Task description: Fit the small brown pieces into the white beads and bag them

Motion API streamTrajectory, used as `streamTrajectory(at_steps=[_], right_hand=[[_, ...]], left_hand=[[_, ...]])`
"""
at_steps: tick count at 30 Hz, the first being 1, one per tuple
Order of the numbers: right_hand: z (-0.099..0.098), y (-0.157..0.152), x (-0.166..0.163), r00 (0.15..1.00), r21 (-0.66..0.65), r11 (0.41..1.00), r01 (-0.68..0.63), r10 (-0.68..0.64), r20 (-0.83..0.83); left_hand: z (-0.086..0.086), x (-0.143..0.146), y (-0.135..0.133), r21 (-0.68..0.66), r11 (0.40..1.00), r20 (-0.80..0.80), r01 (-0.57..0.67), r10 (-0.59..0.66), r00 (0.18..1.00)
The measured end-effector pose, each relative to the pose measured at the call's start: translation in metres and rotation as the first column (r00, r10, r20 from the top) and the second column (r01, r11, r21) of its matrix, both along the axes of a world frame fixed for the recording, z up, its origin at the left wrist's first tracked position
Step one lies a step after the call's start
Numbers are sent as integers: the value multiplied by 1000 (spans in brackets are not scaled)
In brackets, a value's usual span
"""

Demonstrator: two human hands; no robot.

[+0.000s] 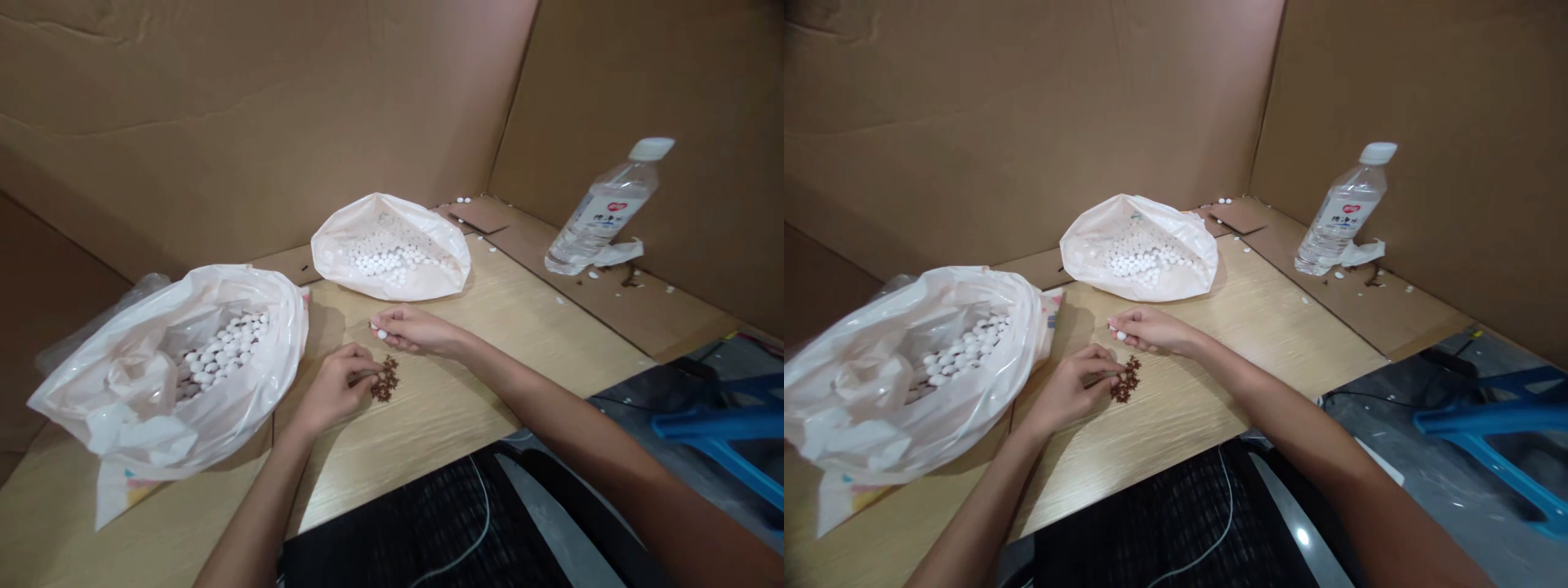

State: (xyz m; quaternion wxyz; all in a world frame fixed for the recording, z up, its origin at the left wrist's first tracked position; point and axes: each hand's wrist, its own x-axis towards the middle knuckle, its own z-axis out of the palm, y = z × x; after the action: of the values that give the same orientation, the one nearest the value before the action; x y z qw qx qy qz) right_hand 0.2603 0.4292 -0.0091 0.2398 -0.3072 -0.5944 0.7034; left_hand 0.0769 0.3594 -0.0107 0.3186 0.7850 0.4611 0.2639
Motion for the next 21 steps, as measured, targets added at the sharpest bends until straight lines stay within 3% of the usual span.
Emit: streamTrajectory(at_steps=[4, 6, 10, 13, 17, 21], right_hand=[[2, -1, 0, 1000, -23, 1000, 13, -13, 14], [4, -2, 0, 999, -38, 999, 25, -25, 25], [6, -2, -1, 996, -102, 992, 72, -67, 53], [3, -1, -2, 997, -160, 984, 79, -74, 38], [-3, 0, -4, 999, -184, 982, 40, -41, -2], [-4, -4, -8, 1000, -138, 990, -13, 10, -19]], left_hand=[[-2, 0, 1, -2, 1000, 72, -24, 24, 997], [-4, 0, 0, -55, 994, 141, -99, 106, 984], [-6, 1, 0, -248, 928, 304, -280, 348, 887], [-4, 1, -1, -305, 892, 393, -333, 437, 809], [-5, 2, -1, -406, 853, 484, -329, 506, 714], [-11, 4, 1, -513, 828, 598, -227, 534, 598]])
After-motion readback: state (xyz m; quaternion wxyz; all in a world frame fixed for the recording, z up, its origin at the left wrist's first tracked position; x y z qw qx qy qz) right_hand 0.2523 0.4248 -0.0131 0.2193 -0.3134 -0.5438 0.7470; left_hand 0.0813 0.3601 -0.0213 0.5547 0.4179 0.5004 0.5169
